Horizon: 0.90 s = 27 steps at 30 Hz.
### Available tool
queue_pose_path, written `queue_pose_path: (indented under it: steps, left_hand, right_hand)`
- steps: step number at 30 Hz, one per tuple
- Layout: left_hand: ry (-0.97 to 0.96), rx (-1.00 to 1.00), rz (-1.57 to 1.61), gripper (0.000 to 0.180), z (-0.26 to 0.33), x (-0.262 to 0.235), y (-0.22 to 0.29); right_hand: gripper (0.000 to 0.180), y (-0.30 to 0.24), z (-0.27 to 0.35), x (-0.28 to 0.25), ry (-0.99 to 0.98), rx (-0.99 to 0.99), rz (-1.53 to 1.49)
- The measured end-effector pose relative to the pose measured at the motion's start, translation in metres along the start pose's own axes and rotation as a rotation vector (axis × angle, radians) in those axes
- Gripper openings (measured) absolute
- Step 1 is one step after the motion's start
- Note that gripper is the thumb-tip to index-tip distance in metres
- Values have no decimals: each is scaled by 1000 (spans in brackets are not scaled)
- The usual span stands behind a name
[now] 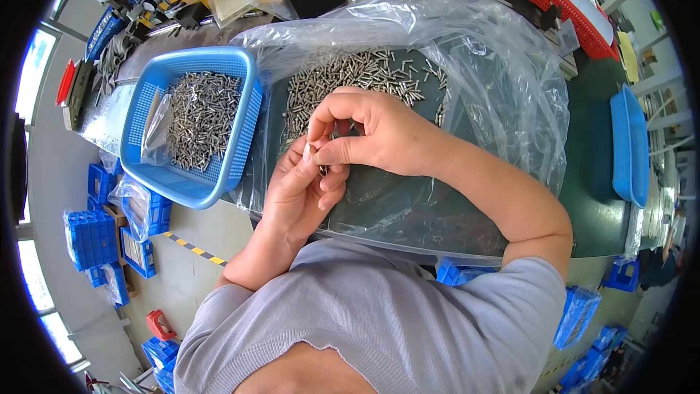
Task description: The recorder is assembling small metal pins into a circular hardware component at a manufacturing workbench.
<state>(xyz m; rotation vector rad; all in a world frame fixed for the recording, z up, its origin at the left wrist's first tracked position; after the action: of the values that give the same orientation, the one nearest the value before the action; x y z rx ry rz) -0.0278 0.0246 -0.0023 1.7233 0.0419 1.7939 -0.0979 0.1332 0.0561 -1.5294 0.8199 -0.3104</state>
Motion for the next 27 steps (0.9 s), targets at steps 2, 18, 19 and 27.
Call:
queue_pose_path:
  steps: [2, 18, 19, 27]
  left_hand:
    - [-22, -23, -11, 18, 1, -1, -1]
    - [7, 112, 63, 25, 0, -1, 1]
    - [2, 108, 63, 24, 0, -1, 1]
    - [-20, 80, 68, 18, -1, 0, 2]
  right_hand:
    - [15, -1, 1, 0, -1, -16, 15]
    - [10, -4, 1, -27, 160, -80, 488]
    - [11, -2, 2, -27, 134, -163, 703]
    - [12, 5, 2, -13, 79, -104, 912]
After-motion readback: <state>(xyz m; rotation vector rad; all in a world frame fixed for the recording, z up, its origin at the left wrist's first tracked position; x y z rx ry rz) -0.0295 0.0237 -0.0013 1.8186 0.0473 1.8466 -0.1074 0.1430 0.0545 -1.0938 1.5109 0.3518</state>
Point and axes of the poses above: each hand's wrist, its own z-axis away from the middle knuckle, its own x-axis out of the palm, y = z × x, the point moved 5 cm from there along -z, towards the middle knuckle, and after that the axes turned 3 degrees about -x, right-handed, at the moved point
